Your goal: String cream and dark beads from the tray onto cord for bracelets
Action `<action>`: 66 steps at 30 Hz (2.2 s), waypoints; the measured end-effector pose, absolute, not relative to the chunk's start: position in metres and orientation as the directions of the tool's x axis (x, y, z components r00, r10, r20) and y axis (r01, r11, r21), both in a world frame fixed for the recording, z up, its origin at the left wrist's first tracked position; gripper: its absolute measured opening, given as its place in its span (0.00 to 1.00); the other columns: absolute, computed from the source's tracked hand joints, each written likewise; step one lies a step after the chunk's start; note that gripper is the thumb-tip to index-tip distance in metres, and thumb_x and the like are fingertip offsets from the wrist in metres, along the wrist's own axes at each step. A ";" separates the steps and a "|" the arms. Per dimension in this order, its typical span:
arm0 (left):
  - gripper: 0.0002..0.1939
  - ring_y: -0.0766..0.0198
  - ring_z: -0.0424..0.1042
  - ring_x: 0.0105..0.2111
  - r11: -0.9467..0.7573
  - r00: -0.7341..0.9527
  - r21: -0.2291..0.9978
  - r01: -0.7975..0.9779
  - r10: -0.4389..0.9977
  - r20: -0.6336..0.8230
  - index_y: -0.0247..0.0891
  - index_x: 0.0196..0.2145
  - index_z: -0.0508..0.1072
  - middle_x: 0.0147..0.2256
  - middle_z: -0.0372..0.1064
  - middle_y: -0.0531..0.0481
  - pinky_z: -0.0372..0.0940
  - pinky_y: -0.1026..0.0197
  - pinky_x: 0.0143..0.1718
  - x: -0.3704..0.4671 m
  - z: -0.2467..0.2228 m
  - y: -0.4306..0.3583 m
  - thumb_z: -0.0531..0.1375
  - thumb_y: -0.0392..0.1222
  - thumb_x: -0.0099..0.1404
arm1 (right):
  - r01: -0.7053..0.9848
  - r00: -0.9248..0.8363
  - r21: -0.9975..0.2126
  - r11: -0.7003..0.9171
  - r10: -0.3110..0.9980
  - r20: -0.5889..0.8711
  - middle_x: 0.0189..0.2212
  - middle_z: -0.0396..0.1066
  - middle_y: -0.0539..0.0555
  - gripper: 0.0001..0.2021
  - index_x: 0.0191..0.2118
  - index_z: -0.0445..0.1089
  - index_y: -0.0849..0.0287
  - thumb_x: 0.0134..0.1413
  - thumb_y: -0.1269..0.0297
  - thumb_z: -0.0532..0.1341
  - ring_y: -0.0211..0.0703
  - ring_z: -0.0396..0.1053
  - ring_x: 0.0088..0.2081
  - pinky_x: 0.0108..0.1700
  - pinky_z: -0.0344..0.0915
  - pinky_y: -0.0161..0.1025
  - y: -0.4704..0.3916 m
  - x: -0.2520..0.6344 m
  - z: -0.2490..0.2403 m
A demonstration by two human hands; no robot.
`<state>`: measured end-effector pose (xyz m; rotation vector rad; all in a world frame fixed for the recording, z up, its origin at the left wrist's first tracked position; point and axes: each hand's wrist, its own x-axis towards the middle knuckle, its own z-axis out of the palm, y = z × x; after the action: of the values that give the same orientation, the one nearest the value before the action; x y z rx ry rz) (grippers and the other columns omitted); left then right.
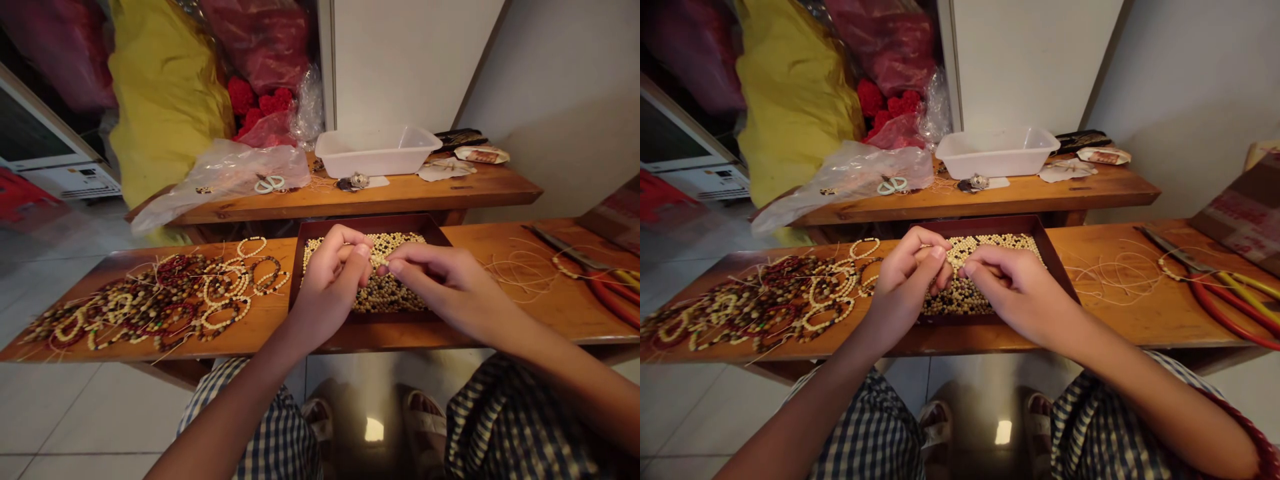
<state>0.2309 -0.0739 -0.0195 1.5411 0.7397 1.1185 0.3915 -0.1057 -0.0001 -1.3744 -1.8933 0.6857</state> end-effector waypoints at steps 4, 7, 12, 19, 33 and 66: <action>0.06 0.72 0.60 0.22 -0.153 0.504 0.981 -0.117 0.842 0.191 0.39 0.37 0.63 0.21 0.61 0.57 0.57 0.69 0.24 0.228 -0.015 -0.072 0.52 0.43 0.66 | 0.572 -0.257 -0.755 0.322 0.944 0.208 0.17 0.55 0.46 0.15 0.23 0.66 0.58 0.58 0.60 0.53 0.32 0.51 0.21 0.21 0.49 0.32 -0.104 0.393 0.000; 0.09 0.73 0.62 0.22 -0.093 0.617 0.992 -0.084 0.777 0.125 0.38 0.39 0.66 0.23 0.63 0.56 0.58 0.69 0.24 0.225 -0.011 -0.071 0.58 0.43 0.62 | 0.556 -0.273 -0.765 0.324 0.941 0.201 0.16 0.50 0.45 0.18 0.18 0.57 0.58 0.57 0.60 0.54 0.31 0.48 0.20 0.21 0.47 0.32 -0.101 0.396 -0.001; 0.08 0.73 0.65 0.23 -0.068 0.605 0.997 -0.036 0.793 0.076 0.32 0.36 0.69 0.24 0.66 0.54 0.62 0.69 0.25 0.227 -0.012 -0.066 0.61 0.39 0.59 | 0.567 -0.322 -0.754 0.332 0.932 0.168 0.18 0.54 0.46 0.14 0.23 0.64 0.60 0.58 0.62 0.53 0.31 0.51 0.22 0.23 0.49 0.31 -0.096 0.401 -0.003; 0.06 0.72 0.69 0.22 -0.091 0.587 0.996 -0.021 0.805 0.086 0.31 0.34 0.69 0.25 0.69 0.52 0.66 0.66 0.29 0.230 -0.024 -0.058 0.59 0.37 0.60 | 0.786 -0.354 -0.451 0.422 0.906 0.231 0.19 0.63 0.48 0.11 0.31 0.68 0.59 0.58 0.65 0.50 0.34 0.57 0.21 0.27 0.51 0.34 -0.096 0.405 -0.008; 0.02 0.72 0.69 0.25 -0.138 0.562 0.990 0.024 0.821 0.101 0.33 0.34 0.65 0.27 0.69 0.52 0.64 0.65 0.32 0.233 -0.029 -0.056 0.55 0.34 0.62 | 0.855 -0.328 -0.323 0.407 0.905 0.272 0.16 0.61 0.48 0.11 0.28 0.71 0.58 0.54 0.65 0.52 0.35 0.55 0.19 0.26 0.49 0.35 -0.096 0.406 -0.005; 0.02 0.69 0.69 0.27 -0.165 0.610 0.966 0.198 0.792 0.010 0.34 0.33 0.67 0.25 0.65 0.54 0.63 0.66 0.30 0.230 -0.034 -0.054 0.55 0.35 0.61 | 0.892 -0.225 -0.294 0.344 0.901 0.370 0.19 0.68 0.52 0.12 0.32 0.71 0.60 0.54 0.64 0.51 0.38 0.62 0.21 0.28 0.53 0.37 -0.093 0.405 -0.009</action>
<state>0.2296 -0.0537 -0.0337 1.6907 0.8240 0.6462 0.4052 -0.0935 -0.0094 -1.5648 -2.1382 0.0258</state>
